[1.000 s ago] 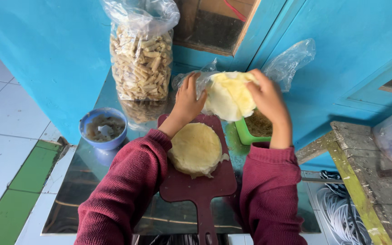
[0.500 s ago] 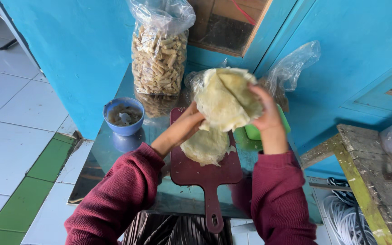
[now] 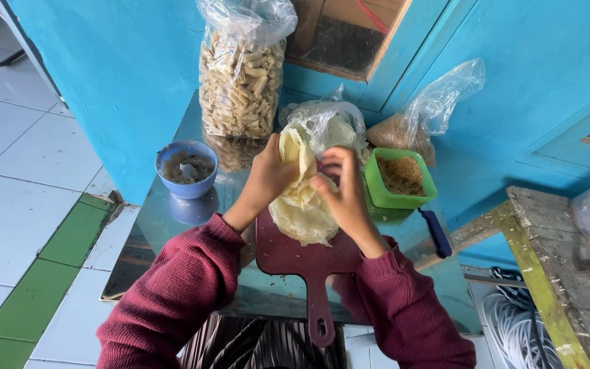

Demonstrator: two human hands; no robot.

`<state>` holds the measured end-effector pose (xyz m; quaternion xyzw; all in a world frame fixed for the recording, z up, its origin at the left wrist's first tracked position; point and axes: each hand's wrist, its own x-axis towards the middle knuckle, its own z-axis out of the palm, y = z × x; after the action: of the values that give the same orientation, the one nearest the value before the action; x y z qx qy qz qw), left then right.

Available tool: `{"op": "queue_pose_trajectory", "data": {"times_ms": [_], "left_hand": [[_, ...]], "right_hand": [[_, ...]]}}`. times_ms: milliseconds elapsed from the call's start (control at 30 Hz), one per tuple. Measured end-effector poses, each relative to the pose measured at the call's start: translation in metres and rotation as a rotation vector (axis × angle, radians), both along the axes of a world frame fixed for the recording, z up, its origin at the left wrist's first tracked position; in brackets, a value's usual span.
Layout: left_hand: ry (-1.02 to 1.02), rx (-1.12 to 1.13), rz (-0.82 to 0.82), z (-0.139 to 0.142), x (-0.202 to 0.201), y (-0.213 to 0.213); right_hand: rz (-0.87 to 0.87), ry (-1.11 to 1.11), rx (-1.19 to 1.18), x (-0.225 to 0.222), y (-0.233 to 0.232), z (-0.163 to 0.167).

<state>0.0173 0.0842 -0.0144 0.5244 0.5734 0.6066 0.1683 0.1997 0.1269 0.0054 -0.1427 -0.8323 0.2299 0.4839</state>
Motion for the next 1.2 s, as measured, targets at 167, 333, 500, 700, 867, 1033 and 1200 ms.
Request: {"op": "queue_pose_trajectory", "data": {"times_ms": [167,333,500,700,867,1033,1200], "left_hand": [[0.083,-0.090,-0.145,0.015,0.001,-0.007],[-0.599,-0.051,-0.706,0.026,0.000,-0.014],[-0.885,-0.207,-0.797,0.024,-0.002,-0.015],[-0.991,-0.281,-0.839,0.013,-0.003,-0.011],[-0.964,-0.211,-0.747,0.013,0.003,-0.011],[-0.943,-0.197,-0.805,0.013,0.008,-0.015],[-1.099,-0.150,-0.945,0.006,0.008,-0.012]], "right_hand": [[0.060,-0.031,-0.401,-0.006,0.015,-0.007],[0.376,0.373,-0.988,0.019,0.059,-0.014],[0.311,0.327,-0.963,0.026,0.064,-0.012],[0.188,0.197,-0.605,0.026,0.047,-0.002],[0.098,0.261,-0.450,0.031,0.036,0.009],[0.206,0.235,-0.408,0.034,0.024,0.020],[0.270,0.117,-0.558,0.028,0.015,0.015]]}}
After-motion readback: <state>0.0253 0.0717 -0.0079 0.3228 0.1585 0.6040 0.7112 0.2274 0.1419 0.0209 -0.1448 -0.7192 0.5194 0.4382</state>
